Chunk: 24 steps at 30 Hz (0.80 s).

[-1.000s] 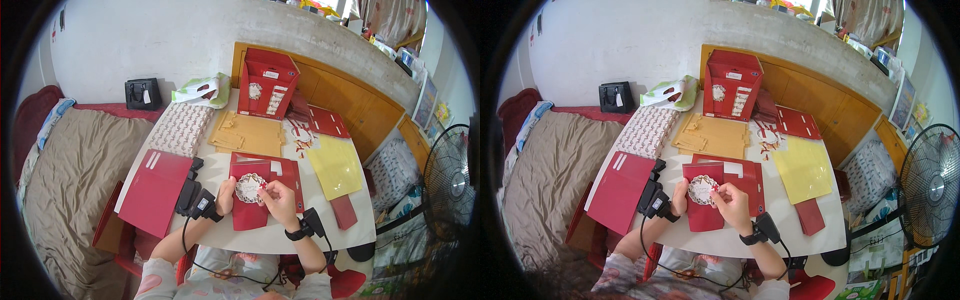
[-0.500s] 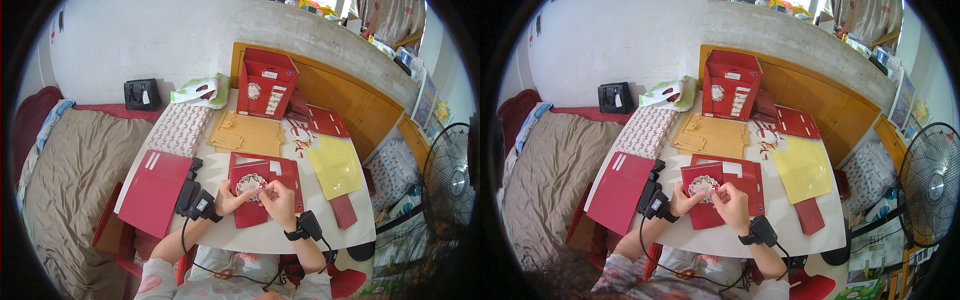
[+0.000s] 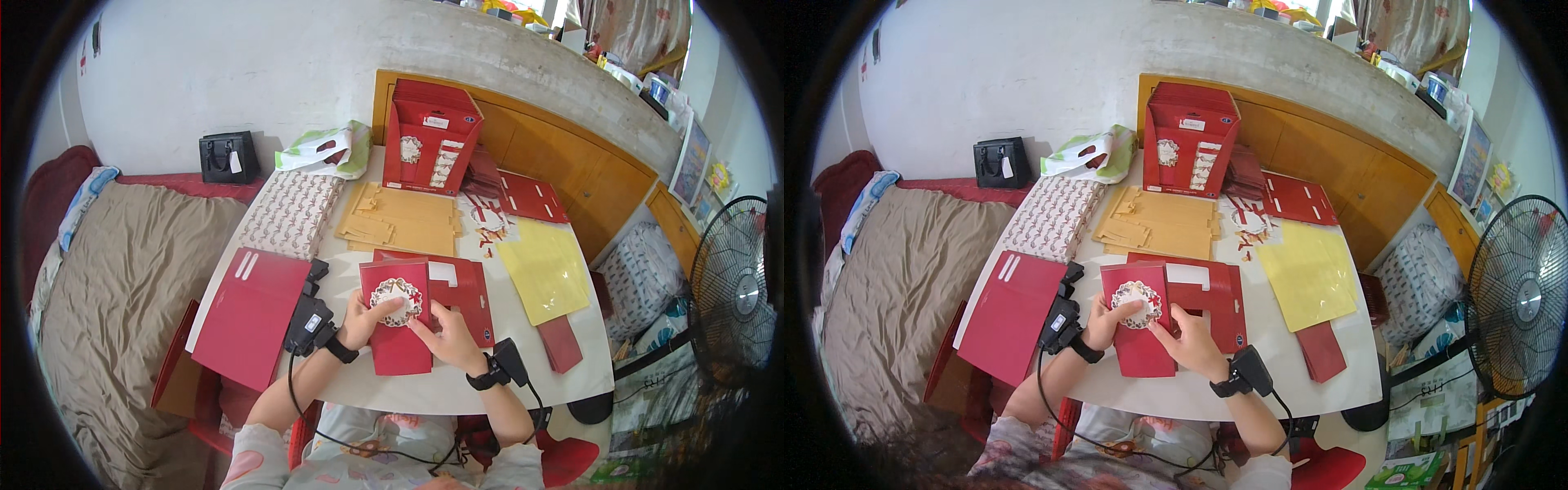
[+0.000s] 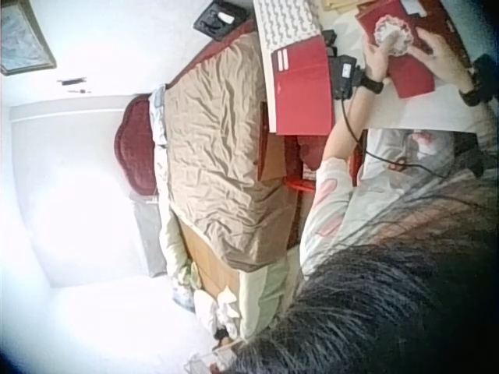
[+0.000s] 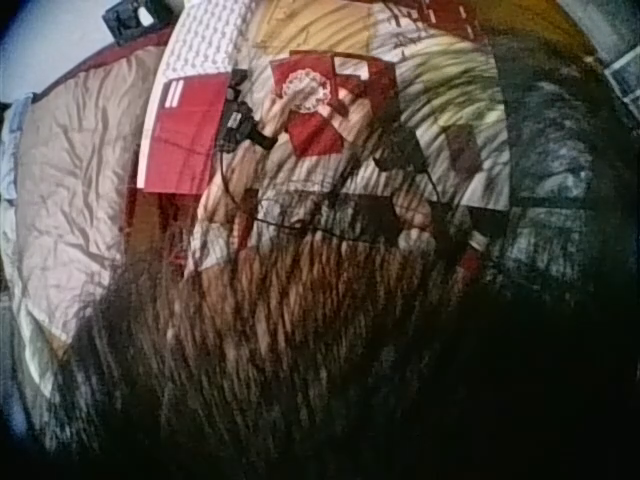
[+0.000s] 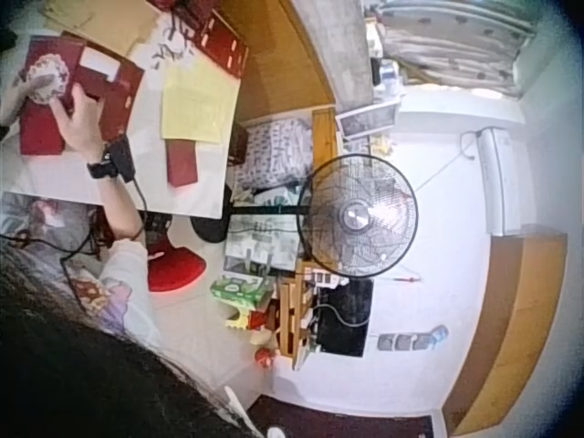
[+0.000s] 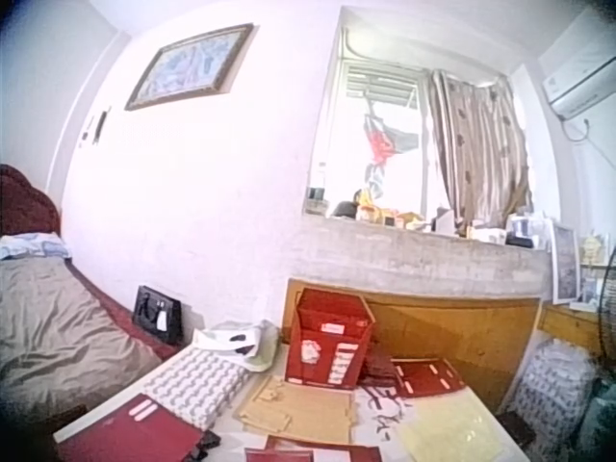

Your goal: Assembling and folding red paper wallet components on a table.

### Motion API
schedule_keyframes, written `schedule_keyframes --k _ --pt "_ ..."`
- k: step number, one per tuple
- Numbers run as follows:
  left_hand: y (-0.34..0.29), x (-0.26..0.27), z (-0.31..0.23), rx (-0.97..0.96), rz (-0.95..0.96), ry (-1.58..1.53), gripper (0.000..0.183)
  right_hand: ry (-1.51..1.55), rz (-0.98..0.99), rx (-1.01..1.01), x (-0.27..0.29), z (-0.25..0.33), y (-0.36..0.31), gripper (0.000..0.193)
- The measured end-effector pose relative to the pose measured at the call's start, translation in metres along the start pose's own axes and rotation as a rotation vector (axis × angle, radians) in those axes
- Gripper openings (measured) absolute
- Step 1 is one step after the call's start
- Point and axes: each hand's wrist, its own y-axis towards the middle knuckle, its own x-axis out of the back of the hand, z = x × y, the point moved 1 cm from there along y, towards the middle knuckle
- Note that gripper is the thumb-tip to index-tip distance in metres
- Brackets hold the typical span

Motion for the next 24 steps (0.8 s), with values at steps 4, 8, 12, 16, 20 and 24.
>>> schedule_keyframes --k 4,8,12,16,20,24 --pt "-0.001 0.001 -0.002 0.018 0.017 -0.044 0.017 0.117 -0.02 0.007 -0.004 0.001 -0.001 0.021" --pt "-0.001 -0.002 -0.001 0.005 0.018 -0.059 0.016 0.127 -0.024 0.032 -0.003 0.005 -0.002 0.019" --pt "0.001 -0.002 0.001 0.001 0.013 0.049 0.021 -0.016 -0.061 0.046 0.011 0.027 0.001 0.015" --pt "0.007 0.001 0.003 -0.383 -0.034 0.246 0.04 -0.232 -0.354 0.212 0.024 0.05 0.012 0.012" --pt "0.004 -0.013 0.003 -0.437 0.161 0.131 0.042 -0.738 -0.33 0.357 0.021 0.044 0.016 0.016" --pt "-0.007 -0.003 0.012 -0.215 0.048 0.15 0.036 -0.655 -0.162 0.515 0.004 0.045 0.017 0.022"
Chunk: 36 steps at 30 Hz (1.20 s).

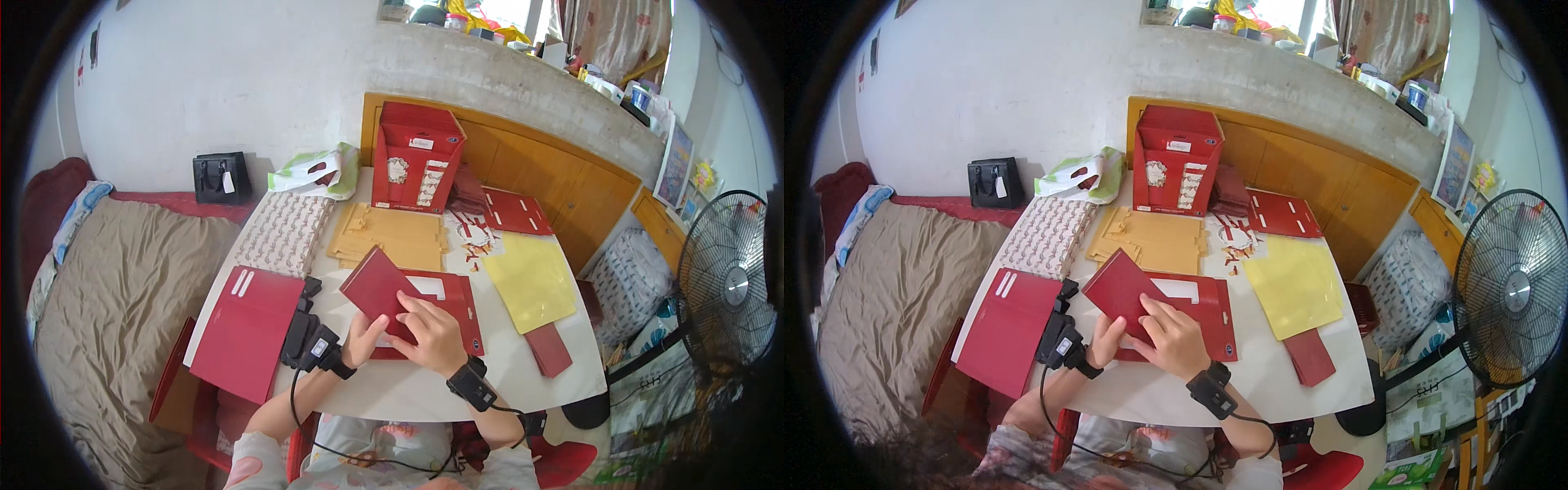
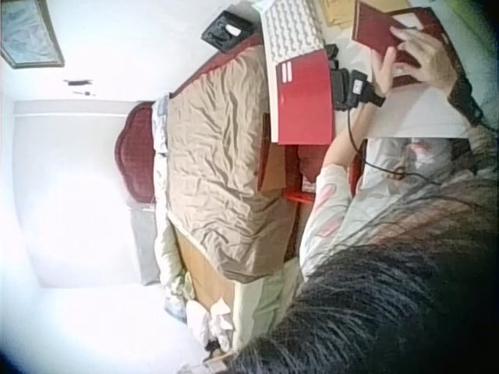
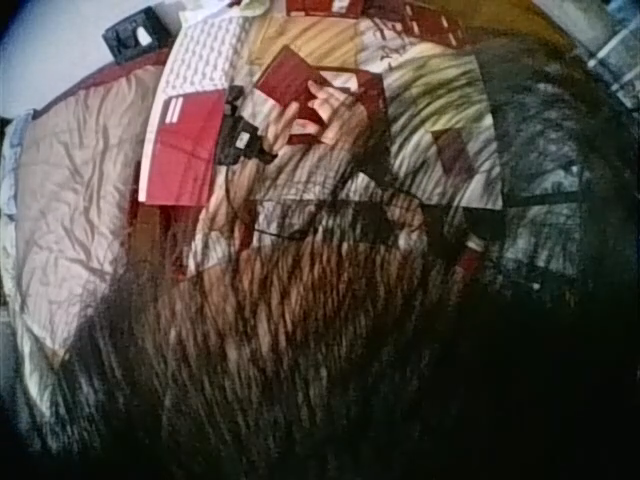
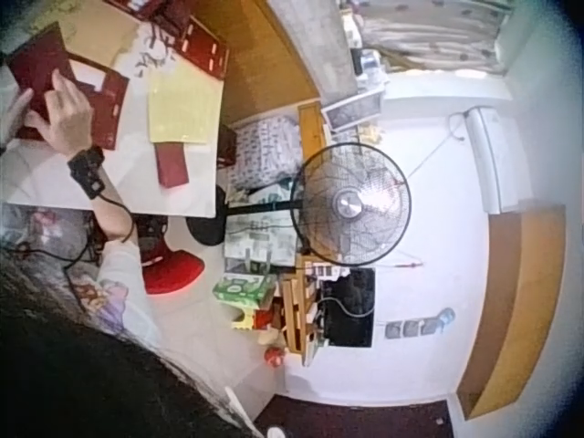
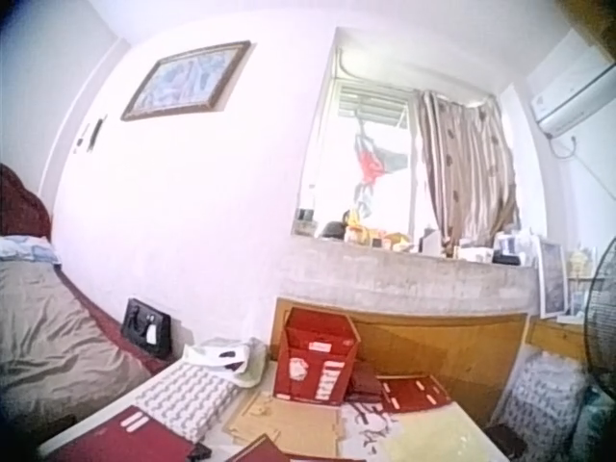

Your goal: Assembling and folding red paper wallet components on a table.

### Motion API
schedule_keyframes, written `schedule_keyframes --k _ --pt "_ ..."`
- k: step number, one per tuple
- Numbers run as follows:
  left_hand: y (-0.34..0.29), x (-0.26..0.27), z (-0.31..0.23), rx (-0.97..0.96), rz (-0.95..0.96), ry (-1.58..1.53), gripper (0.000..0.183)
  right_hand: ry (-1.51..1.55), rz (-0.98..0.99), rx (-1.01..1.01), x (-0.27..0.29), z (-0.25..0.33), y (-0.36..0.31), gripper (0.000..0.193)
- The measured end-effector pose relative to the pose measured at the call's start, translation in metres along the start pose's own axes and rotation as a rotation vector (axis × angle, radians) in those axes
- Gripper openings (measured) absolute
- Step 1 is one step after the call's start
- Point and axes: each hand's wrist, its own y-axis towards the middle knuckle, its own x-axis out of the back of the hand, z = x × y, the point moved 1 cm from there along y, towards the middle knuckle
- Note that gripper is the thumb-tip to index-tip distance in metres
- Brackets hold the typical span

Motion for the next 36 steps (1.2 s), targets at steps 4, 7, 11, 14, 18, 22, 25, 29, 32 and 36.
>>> schedule_keyframes --k 4,7,11,14,18,22,25,29,32,36 --pt "0.007 0.005 -0.006 0.17 -0.094 0.16 0.022 0.105 -0.037 -0.022 -0.004 -0.013 -0.004 0.017" --pt "0.008 0.002 -0.005 0.212 -0.057 0.023 0.025 0.031 -0.059 -0.064 -0.003 -0.017 -0.003 0.014" --pt "0.009 0.008 0.0 0.325 -0.067 -0.101 0.028 0.011 -0.024 -0.052 -0.009 -0.02 -0.011 0.015" --pt "0.01 0.006 0.002 0.461 -0.102 -0.113 0.031 0.047 0.032 -0.063 -0.011 -0.023 -0.019 0.016" --pt "0.014 0.006 0.006 0.542 -0.18 -0.107 0.031 0.063 0.084 -0.06 -0.012 -0.03 -0.016 0.015" --pt "0.015 0.021 0.014 0.552 -0.247 -0.159 0.03 0.309 0.188 -0.198 -0.022 -0.068 0.015 0.011" --pt "0.018 0.021 0.01 0.492 -0.302 -0.109 0.028 0.44 0.176 -0.386 -0.047 -0.108 0.042 0.01" --pt "0.021 0.027 0.006 0.476 -0.395 -0.172 0.025 0.376 0.26 -0.377 -0.117 -0.162 0.05 0.015" --pt "0.022 0.029 0.004 0.435 -0.515 -0.225 0.023 0.302 0.36 -0.385 -0.157 -0.17 0.052 0.017" --pt "0.02 0.024 0.002 0.448 -0.571 -0.26 0.022 0.115 0.282 -0.334 -0.18 -0.176 0.052 0.021"
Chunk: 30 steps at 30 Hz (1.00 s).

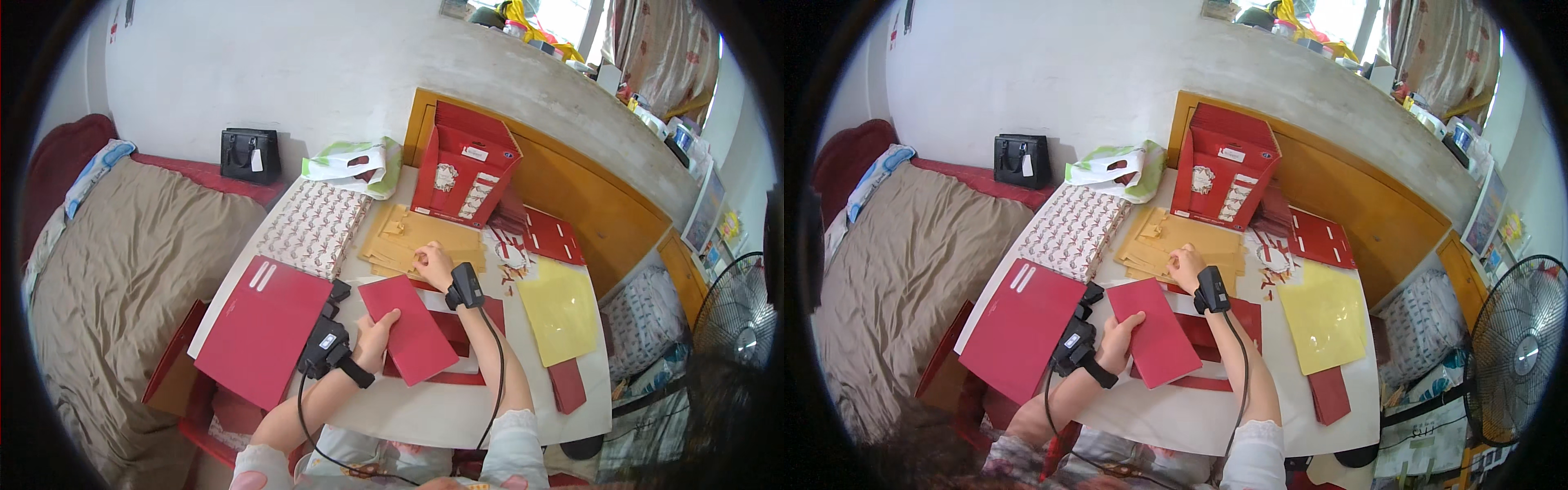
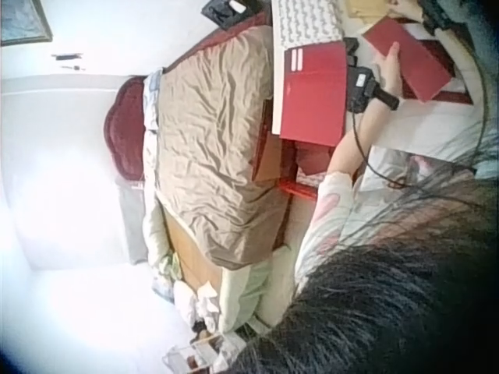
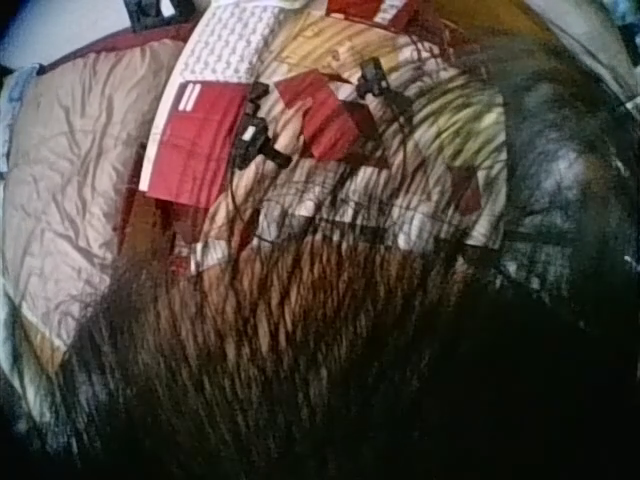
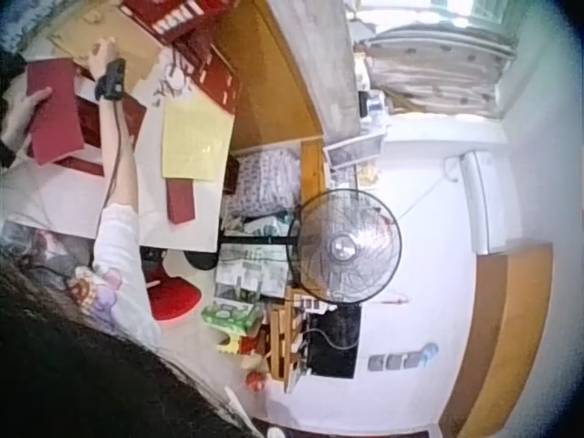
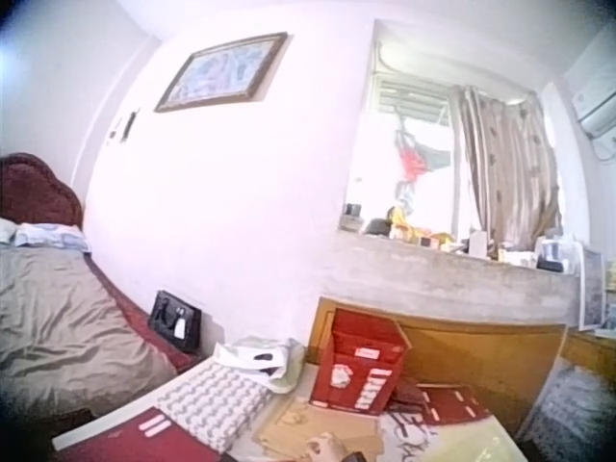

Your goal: Assembling and folding red paper wallet components on a table.

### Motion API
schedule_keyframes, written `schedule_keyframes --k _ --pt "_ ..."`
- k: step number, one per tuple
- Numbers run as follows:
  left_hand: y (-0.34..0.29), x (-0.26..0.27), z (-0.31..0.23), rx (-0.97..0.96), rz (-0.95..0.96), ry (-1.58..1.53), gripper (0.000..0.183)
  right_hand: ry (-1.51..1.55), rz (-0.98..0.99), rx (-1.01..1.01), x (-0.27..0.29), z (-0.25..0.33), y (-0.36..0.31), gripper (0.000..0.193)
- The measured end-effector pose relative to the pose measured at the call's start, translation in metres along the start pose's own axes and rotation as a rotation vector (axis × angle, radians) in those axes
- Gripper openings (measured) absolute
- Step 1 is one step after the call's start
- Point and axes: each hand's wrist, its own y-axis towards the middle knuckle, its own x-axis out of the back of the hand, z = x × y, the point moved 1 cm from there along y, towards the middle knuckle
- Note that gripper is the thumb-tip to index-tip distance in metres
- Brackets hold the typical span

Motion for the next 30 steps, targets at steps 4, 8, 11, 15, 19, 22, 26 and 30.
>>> schedule_keyframes --k 4,8,11,15,19,22,26,30 --pt "0.0 0.003 0.001 0.037 0.013 0.034 0.022 0.094 0.056 -0.053 0.002 0.005 0.004 0.019" --pt "-0.001 -0.002 0.001 0.032 0.019 0.009 0.023 0.144 0.023 -0.075 -0.001 -0.008 0.002 0.018" --pt "0.0 0.002 0.002 0.042 0.013 -0.004 0.023 0.213 0.024 -0.086 -0.002 -0.009 0.004 0.016" --pt "0.002 0.003 0.007 0.058 0.043 0.008 0.024 0.379 0.013 -0.196 -0.002 -0.02 0.005 0.014" --pt "-0.001 0.001 0.004 0.059 0.057 -0.003 0.026 0.342 -0.006 -0.221 0.005 -0.017 0.002 0.019" --pt "-0.001 0.002 0.003 0.064 0.051 0.005 0.026 0.154 0.062 -0.108 0.011 -0.004 0.0 0.021" --pt "-0.001 -0.001 0.002 0.046 0.037 -0.005 0.023 0.06 -0.048 -0.034 0.008 0.001 -0.004 0.017" --pt "-0.002 -0.001 0.002 0.046 0.06 -0.009 0.022 0.121 -0.034 0.015 0.005 -0.001 -0.006 0.01"
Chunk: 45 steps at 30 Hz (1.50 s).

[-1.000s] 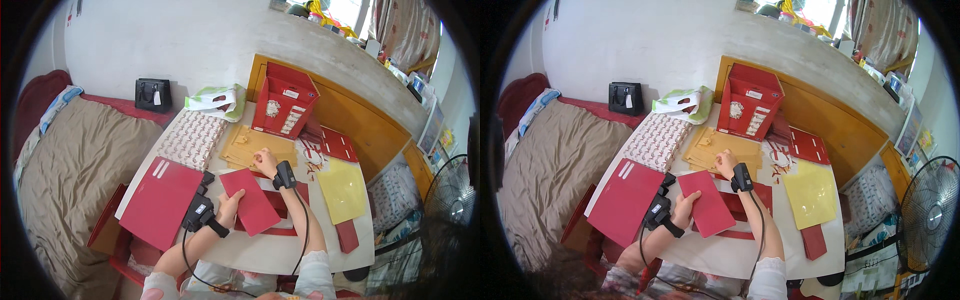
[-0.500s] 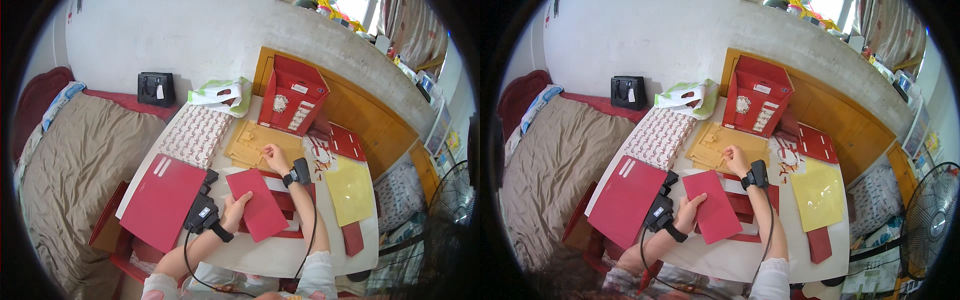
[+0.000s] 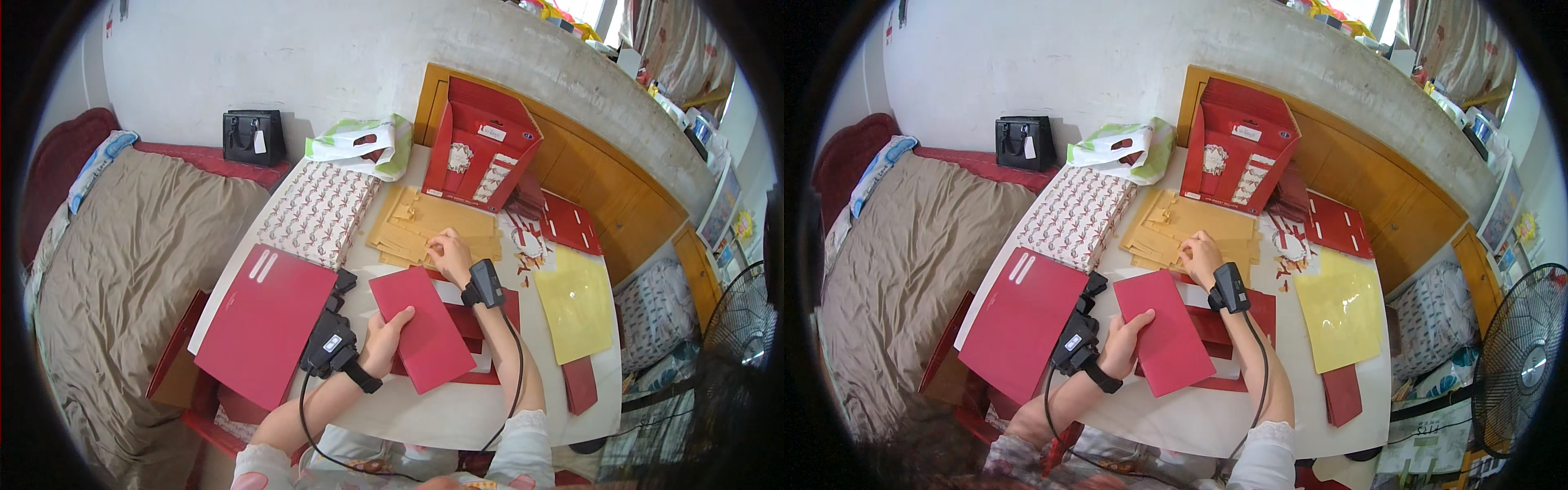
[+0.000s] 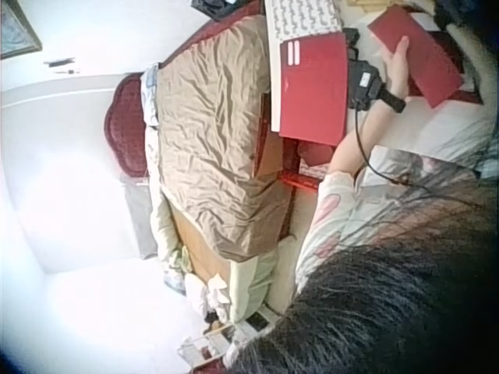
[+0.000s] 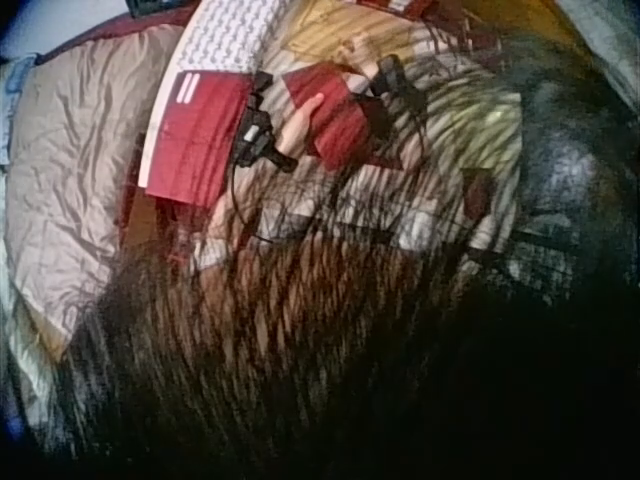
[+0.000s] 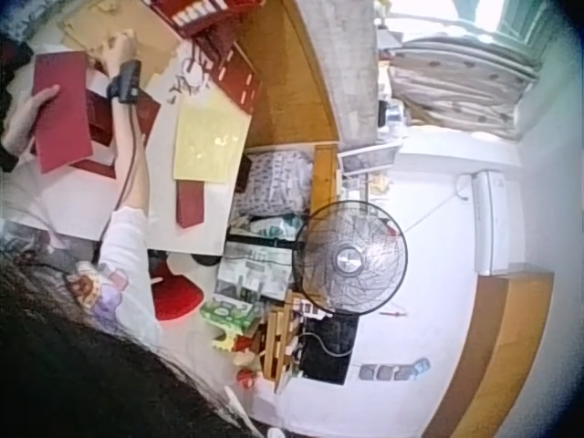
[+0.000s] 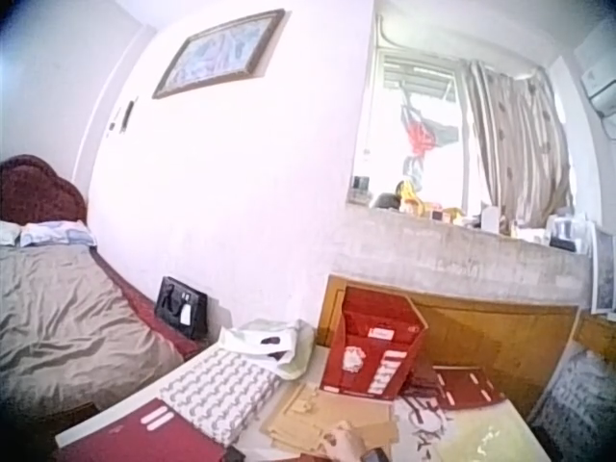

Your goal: Assembling and folding red paper wallet components on a table.

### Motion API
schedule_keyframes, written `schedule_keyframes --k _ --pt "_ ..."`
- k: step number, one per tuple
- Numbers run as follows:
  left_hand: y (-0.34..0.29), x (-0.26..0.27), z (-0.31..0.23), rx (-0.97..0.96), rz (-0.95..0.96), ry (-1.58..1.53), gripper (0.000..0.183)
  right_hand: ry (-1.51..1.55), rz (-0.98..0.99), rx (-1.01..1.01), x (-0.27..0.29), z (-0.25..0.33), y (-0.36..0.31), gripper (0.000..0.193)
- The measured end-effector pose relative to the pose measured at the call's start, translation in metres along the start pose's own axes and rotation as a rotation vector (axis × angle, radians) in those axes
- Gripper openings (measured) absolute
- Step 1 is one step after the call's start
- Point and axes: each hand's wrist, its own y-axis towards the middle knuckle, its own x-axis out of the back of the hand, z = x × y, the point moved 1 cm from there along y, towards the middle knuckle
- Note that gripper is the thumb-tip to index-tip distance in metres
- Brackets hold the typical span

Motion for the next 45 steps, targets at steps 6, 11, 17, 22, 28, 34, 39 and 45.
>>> schedule_keyframes --k 6,11,17,22,28,34,39,45 --pt "0.0 0.001 0.001 0.003 0.008 0.015 0.023 0.012 0.033 -0.035 -0.001 0.002 0.002 0.007" --pt "-0.001 -0.001 -0.001 -0.007 -0.003 0.005 0.022 0.09 -0.056 -0.099 -0.002 0.003 0.003 0.008" --pt "-0.002 -0.002 -0.003 0.004 -0.007 0.015 0.021 0.029 -0.001 -0.124 -0.002 0.005 0.003 0.008" --pt "-0.002 -0.002 -0.002 -0.002 -0.005 0.007 0.022 0.069 -0.03 -0.13 -0.005 0.005 0.004 0.008" --pt "-0.001 0.0 0.0 0.013 0.001 0.012 0.023 0.068 -0.011 0.018 -0.003 0.008 0.003 0.007" --pt "-0.001 0.0 0.0 -0.003 0.001 0.007 0.023 -0.02 0.005 0.111 0.001 0.019 0.001 0.008" --pt "-0.001 -0.001 0.0 0.003 0.015 0.002 0.023 -0.142 -0.093 0.095 -0.002 0.015 -0.003 0.008" --pt "-0.002 -0.001 -0.002 0.004 0.006 0.011 0.023 -0.09 0.002 0.018 0.003 0.023 -0.003 0.009"
